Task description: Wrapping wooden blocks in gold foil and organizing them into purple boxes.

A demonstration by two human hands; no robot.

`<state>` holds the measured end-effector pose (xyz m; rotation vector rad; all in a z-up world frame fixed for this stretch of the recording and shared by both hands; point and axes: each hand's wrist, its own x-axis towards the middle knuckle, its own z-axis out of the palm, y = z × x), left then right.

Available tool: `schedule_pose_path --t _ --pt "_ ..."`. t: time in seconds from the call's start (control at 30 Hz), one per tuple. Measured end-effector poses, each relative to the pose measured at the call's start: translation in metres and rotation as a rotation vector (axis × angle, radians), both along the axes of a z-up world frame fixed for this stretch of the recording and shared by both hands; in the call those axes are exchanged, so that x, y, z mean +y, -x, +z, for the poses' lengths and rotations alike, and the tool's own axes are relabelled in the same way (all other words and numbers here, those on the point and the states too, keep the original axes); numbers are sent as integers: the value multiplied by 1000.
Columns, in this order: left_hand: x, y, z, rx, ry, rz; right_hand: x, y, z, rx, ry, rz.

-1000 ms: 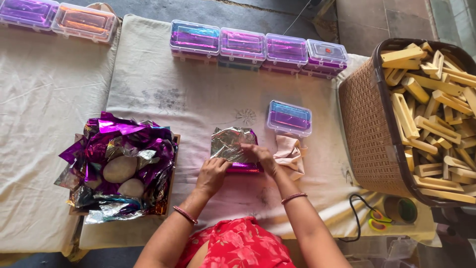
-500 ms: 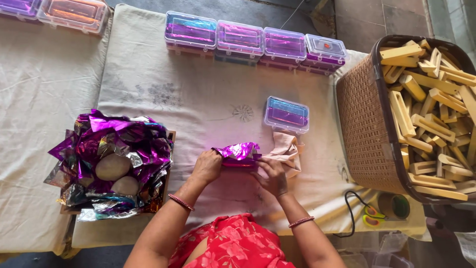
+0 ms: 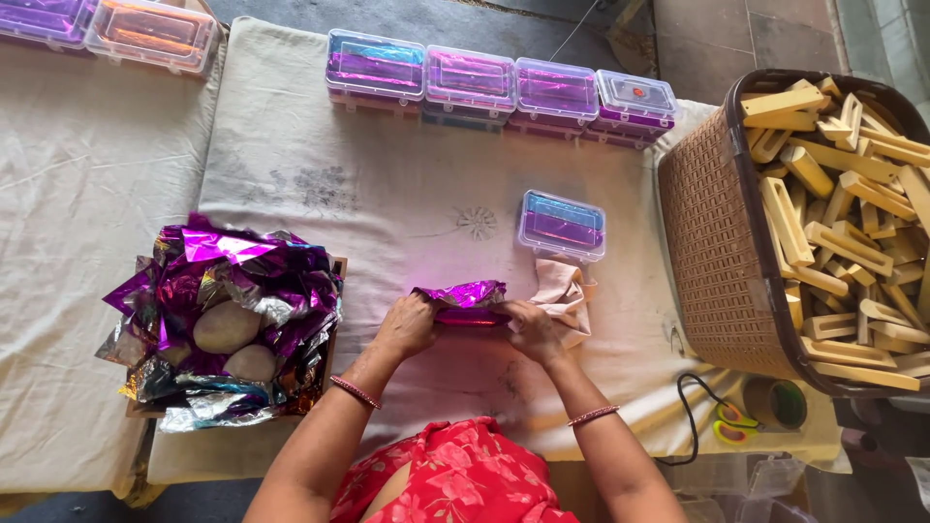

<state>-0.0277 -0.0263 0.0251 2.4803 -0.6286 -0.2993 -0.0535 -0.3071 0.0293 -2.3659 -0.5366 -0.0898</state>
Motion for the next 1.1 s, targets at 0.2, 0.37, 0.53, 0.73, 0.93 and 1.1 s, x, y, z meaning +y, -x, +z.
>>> schedule_pose_path --t 0.2,0.37,0.53,0.73,0.93,1.1 --pt "2 -3 -7 -44 -65 -32 -3 -33 7 374 -35 51" --pt "2 -12 11 -23 -114 -69 -9 -59 -7 388 46 184" --pt "1 -21 37 107 -189 -82 -6 -68 6 584 104 227" --pt "-2 -29 31 -29 -268 -136 -7 -76 10 530 284 249" --pt "-5 -31 42 -68 -281 -159 -6 -85 11 555 493 220" --pt "-7 -29 11 -144 -229 -125 -1 -77 8 507 478 109"
